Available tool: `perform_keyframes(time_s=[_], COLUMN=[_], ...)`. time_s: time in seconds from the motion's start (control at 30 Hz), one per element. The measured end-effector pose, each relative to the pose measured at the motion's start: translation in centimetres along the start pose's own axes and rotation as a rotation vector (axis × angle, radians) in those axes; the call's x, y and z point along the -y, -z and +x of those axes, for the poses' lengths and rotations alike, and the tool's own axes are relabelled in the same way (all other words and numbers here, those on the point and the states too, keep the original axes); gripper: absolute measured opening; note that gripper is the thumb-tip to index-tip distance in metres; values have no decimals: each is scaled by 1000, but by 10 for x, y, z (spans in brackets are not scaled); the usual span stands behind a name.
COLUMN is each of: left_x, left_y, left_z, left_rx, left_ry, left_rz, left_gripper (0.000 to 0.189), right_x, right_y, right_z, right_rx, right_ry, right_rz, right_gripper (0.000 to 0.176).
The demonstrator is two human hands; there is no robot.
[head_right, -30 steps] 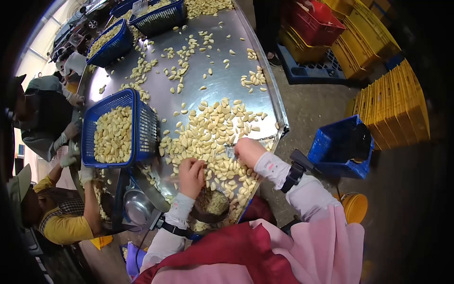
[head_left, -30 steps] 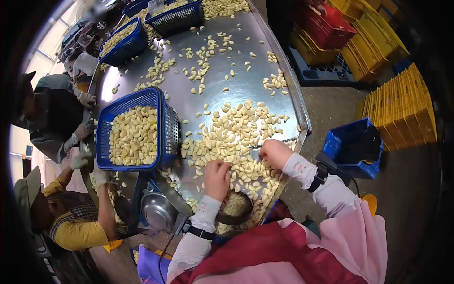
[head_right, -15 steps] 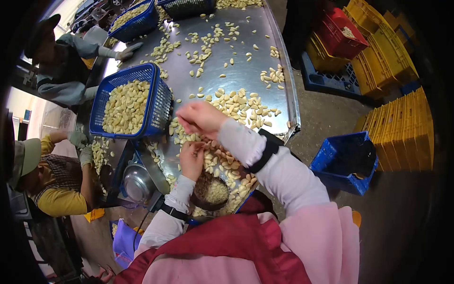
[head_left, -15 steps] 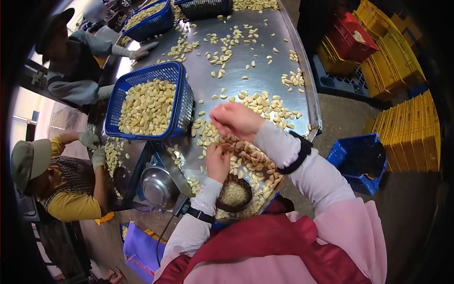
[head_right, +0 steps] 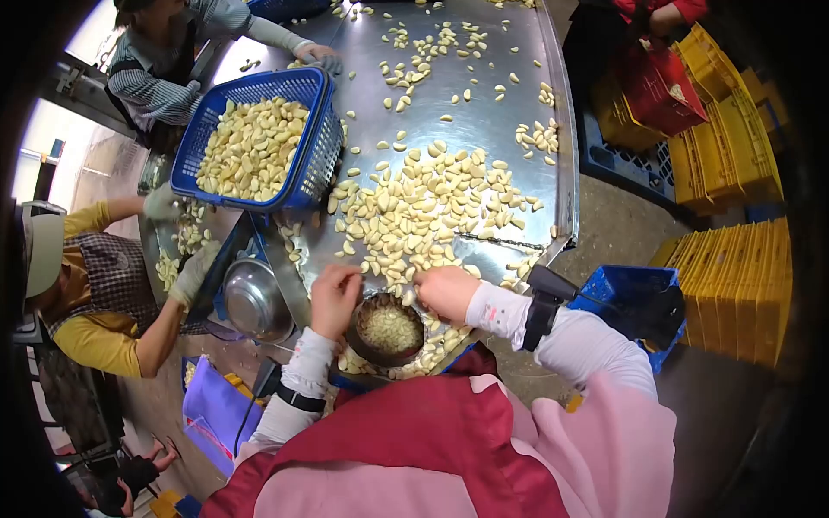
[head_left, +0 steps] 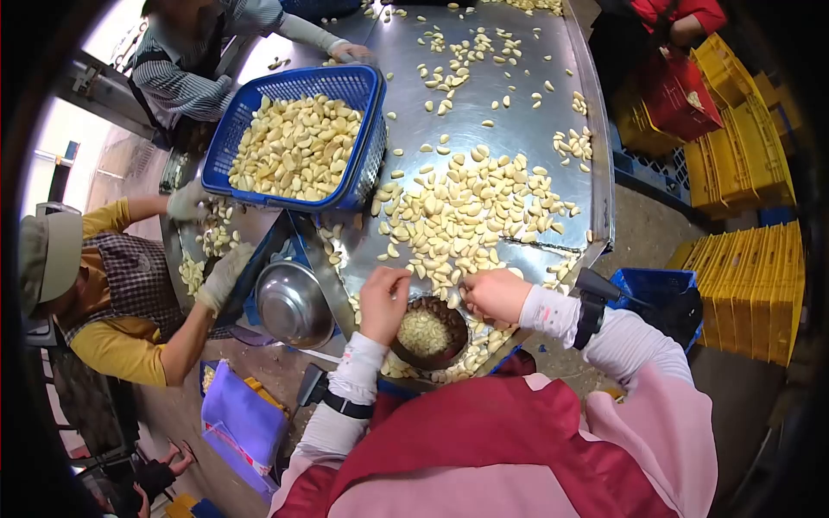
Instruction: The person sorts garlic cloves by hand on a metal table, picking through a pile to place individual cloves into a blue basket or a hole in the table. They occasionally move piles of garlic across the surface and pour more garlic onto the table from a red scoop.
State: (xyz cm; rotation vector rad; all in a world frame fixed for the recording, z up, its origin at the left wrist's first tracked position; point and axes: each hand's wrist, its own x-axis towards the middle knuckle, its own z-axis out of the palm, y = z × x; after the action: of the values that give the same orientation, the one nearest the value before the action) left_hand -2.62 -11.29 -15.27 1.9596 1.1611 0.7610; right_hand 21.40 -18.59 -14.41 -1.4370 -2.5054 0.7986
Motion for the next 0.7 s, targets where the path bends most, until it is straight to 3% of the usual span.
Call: perform_keyframes(time_s=[0.03,0.1,0.17,0.2,0.23,0.37,0.43,0.53,0.6,0.63,0.67,0.7], left_x=[0,7,-16,-19,-23,-5,-15,-20,-38,-20,-23,-18], left_y=[-13,-43,-52,-57,-59,-97,-96,-87,-52,-73,-62,-55], left_z=[-7,-21,-36,-41,-42,-52,-55,-53,-53,-52,-55,-53], left_rx=[6,39,259,304,415,403,268,195,173,68,-49,122], left_ry=[10,-156,61,5,57,51,29,13,12,-37,-50,49], left_rz=[-43,39,64,60,90,76,69,39,-96,-89,-105,-105], left_gripper=[13,15,16,16,17,13,14,18,18,16,17,17], right_x=[5,3,17,20,9,-6,17,26,29,28,29,28], right_y=[-4,-35,-25,-26,-38,-42,-23,2,3,2,-2,2], right_z=[-8,-14,-10,-10,-13,-15,-8,3,15,17,22,25], right_rx=[-7,3,36,89,4,-25,-34,-13,-5,-3,4,155], right_ry=[51,-38,-80,-116,-122,-65,-121,-389,-367,-355,-318,-349], right_rz=[-116,-198,-266,-321,-308,-378,-307,188,290,405,294,324], right_gripper=[11,14,14,12,13,11,14,23,24,25,28,31])
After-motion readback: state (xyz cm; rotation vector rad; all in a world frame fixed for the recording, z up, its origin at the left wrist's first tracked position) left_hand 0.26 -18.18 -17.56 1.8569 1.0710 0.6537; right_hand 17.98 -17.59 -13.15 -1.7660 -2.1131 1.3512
